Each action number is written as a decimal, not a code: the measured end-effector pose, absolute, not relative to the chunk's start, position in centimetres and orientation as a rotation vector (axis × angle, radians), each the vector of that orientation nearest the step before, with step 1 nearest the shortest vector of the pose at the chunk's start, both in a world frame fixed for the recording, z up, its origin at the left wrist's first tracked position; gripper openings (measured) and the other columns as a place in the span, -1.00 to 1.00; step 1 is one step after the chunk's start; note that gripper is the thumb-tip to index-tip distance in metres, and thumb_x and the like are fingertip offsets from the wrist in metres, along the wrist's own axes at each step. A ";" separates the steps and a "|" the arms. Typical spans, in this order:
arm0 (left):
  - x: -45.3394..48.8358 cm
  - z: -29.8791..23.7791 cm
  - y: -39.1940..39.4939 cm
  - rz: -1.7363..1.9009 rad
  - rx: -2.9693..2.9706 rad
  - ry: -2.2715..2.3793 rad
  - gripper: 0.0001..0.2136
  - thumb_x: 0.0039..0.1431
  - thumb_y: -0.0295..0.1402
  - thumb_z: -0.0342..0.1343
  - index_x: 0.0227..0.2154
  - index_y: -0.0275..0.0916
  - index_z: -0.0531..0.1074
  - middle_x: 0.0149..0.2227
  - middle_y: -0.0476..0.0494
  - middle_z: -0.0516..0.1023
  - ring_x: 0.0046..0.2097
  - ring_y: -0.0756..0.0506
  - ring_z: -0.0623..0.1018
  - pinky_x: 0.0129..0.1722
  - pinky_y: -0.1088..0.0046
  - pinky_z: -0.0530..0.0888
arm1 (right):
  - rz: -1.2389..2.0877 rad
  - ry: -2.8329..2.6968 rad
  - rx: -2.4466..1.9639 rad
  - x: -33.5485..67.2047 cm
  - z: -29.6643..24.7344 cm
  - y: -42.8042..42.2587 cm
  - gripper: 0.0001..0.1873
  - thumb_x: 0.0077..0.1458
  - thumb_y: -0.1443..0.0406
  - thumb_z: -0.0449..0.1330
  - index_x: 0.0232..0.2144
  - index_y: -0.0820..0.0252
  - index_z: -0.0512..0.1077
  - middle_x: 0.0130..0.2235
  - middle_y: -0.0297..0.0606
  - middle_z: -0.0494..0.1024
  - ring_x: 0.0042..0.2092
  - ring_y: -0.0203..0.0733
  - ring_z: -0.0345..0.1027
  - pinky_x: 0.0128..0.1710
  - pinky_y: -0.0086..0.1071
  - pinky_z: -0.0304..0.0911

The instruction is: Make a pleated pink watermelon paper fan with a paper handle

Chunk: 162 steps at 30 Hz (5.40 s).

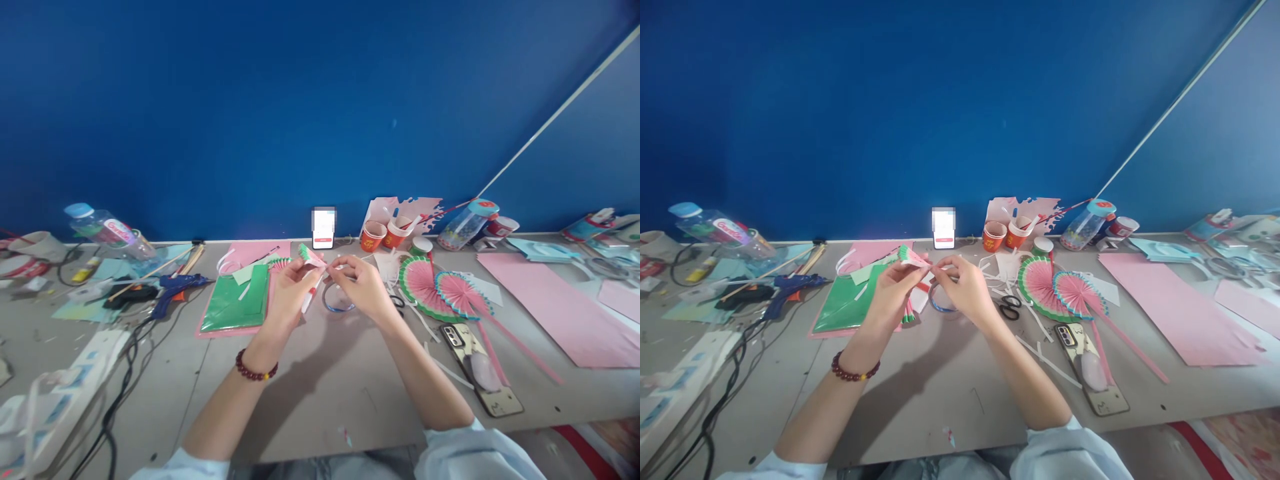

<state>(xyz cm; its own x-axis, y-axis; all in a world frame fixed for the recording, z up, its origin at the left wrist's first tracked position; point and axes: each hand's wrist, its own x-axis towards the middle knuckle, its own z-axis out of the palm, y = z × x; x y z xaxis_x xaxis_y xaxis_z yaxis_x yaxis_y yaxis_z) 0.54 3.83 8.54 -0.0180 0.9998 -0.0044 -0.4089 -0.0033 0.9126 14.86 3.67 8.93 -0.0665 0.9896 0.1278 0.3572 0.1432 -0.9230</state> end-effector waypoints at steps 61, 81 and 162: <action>-0.6 8.6 4.3 1.424 0.966 0.820 -0.83 0.00 -0.30 0.24 -0.35 -0.26 0.57 -0.21 -0.15 0.58 -0.18 -0.10 0.56 -0.12 0.39 0.50 | 0.860 -1.606 -1.310 14.5 9.1 2.9 -0.84 0.13 0.17 0.13 -0.29 0.11 0.40 -0.40 -0.31 0.62 -0.40 -0.20 0.48 -0.42 -0.42 0.23; 0.4 9.0 3.5 1.377 1.146 1.053 -0.81 -0.04 -0.22 0.28 -0.43 -0.23 0.62 -0.37 -0.14 0.65 -0.21 -0.18 0.60 -0.18 0.35 0.50 | 0.788 -1.642 -1.334 14.2 10.0 2.4 -0.78 0.17 0.16 0.07 -0.16 0.08 0.32 -0.44 -0.36 0.60 -0.52 -0.28 0.35 -0.47 -0.44 0.14; -0.2 9.1 4.2 1.532 0.895 1.062 -0.78 -0.15 -0.23 0.36 -0.48 -0.29 0.61 -0.50 -0.08 0.61 -0.41 -0.03 0.57 -0.26 0.41 0.54 | 0.777 -1.690 -1.391 14.3 9.0 2.8 -0.75 0.14 0.24 0.14 -0.10 0.02 0.41 -0.26 -0.28 0.64 -0.29 -0.10 0.54 -0.22 -0.26 0.35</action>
